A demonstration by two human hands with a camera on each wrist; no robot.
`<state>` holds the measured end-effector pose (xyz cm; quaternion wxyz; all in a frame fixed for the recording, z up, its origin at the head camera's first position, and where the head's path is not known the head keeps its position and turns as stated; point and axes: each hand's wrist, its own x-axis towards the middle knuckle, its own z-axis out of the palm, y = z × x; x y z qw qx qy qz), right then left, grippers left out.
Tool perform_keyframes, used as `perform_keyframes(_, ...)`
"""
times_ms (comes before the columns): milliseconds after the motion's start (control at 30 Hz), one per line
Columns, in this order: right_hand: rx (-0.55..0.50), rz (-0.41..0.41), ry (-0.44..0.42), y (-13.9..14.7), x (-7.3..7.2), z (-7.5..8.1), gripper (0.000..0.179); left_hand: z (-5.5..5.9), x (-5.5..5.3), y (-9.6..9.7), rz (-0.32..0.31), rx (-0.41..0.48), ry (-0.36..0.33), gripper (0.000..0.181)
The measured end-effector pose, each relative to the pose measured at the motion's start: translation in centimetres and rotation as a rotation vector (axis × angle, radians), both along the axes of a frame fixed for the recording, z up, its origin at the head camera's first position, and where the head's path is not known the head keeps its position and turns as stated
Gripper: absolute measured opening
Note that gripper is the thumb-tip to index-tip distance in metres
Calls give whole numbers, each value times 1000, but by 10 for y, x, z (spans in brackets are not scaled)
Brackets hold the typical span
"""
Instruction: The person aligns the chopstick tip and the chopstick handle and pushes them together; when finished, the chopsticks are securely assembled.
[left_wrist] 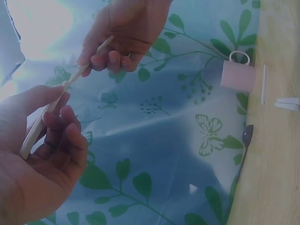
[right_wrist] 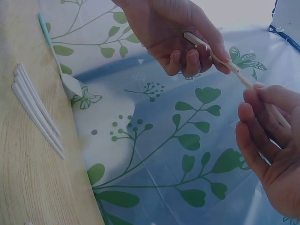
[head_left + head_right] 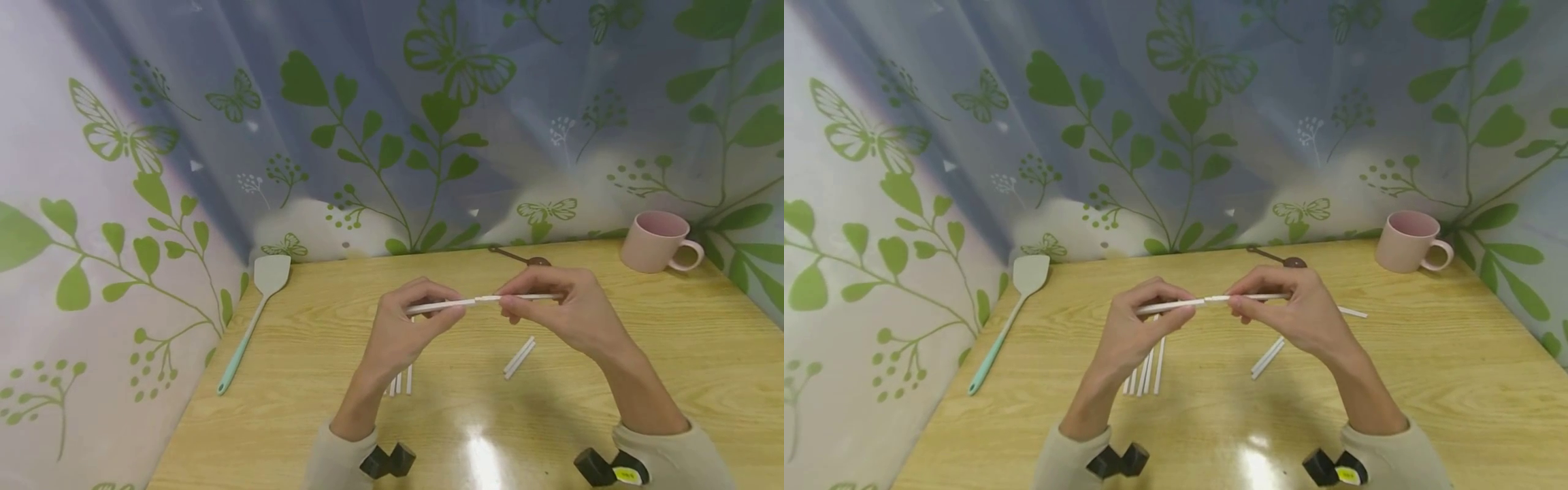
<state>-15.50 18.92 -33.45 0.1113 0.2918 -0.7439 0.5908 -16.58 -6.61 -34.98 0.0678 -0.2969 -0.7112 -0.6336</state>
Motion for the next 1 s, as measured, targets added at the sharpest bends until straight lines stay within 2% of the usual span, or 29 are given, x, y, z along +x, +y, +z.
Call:
perform_keyframes(167, -40, 28, 13, -2, 1, 0, 17, 1, 0, 0, 11, 14, -10, 11)
perform_keyframes(467, -62, 30, 32, -5, 2, 1, 18, 1, 0, 1, 27, 23, -41, 11)
perform_keyframes(667, -47, 31, 38, -4, 2, 1, 19, 1, 0, 1, 27, 13, -61, 11)
perform_keyframes(1000, -17, 38, 40, -4, 3, 2, 22, 2, 1, 0, 30, 15, -55, 13)
